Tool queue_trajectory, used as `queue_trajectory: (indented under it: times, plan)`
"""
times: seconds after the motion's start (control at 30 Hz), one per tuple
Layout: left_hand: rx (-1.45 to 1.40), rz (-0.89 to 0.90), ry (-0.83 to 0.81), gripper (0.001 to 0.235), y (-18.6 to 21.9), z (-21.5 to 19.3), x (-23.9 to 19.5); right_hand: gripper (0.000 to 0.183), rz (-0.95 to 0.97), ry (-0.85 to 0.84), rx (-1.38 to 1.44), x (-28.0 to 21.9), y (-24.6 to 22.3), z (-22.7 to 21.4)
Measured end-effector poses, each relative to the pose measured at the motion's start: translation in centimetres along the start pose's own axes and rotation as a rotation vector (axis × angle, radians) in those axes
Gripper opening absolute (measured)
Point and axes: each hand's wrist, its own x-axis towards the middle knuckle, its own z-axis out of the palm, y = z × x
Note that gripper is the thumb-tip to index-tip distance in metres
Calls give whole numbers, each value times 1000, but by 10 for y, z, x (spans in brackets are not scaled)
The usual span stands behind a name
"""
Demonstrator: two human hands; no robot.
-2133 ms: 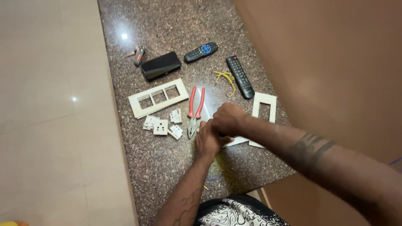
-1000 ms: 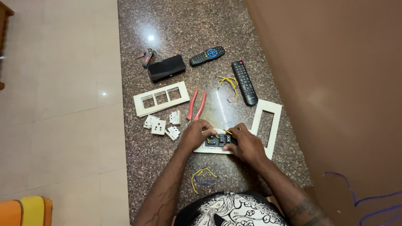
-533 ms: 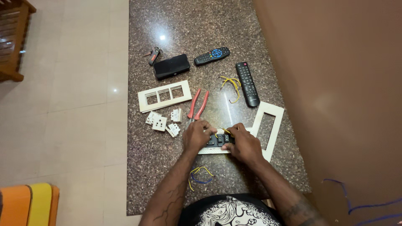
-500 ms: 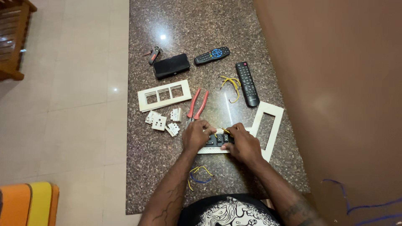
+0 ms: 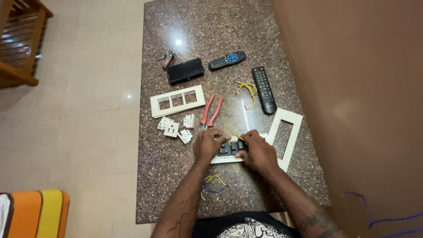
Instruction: The person assembles an electrical switchboard by inserting switches and sockets into a plastic frame and tightening them using a screwdriver.
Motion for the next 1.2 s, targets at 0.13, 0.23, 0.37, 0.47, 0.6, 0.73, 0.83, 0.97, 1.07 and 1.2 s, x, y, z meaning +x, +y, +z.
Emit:
queue_trajectory:
  times: [0.13, 0.23, 0.37, 0.47, 0.6, 0.73, 0.83, 0.97, 1.07, 1.2]
  plan:
    - [0, -55, -121, 28, -4, -7, 6, 63, 25, -8, -4, 0, 1, 4]
    - [-39, -61, -152, 28, -10, -5, 7, 64, 43, 6, 8, -1, 0, 6]
    - [-119, 179, -97, 21, -31, 3, 12, 63, 59, 66, 38, -6, -3, 11]
    - [-110, 357, -29, 15, -41, 6, 14, 61, 86, 21, 28, 0, 0, 11]
    - [-121, 334, -58, 16, -41, 4, 14, 61, 33, 31, 15, 1, 5, 12]
    - [-146, 240, -133, 19, -38, 7, 20, 62, 50, 8, 26, 6, 6, 9]
    - [-267, 296, -101, 23, -44, 7, 17, 64, 73, -8, 24, -1, -1, 9]
    - [-308, 338, 19, 27, -56, -4, -2, 65, 107, 3, 18, -6, -1, 11]
    - [-305, 323, 106, 23, -74, -16, -29, 65, 52, 47, 125, -8, 10, 16]
    - [-208, 95, -41, 18, -92, -29, -76, 64, 4, 99, 146, -12, 11, 19]
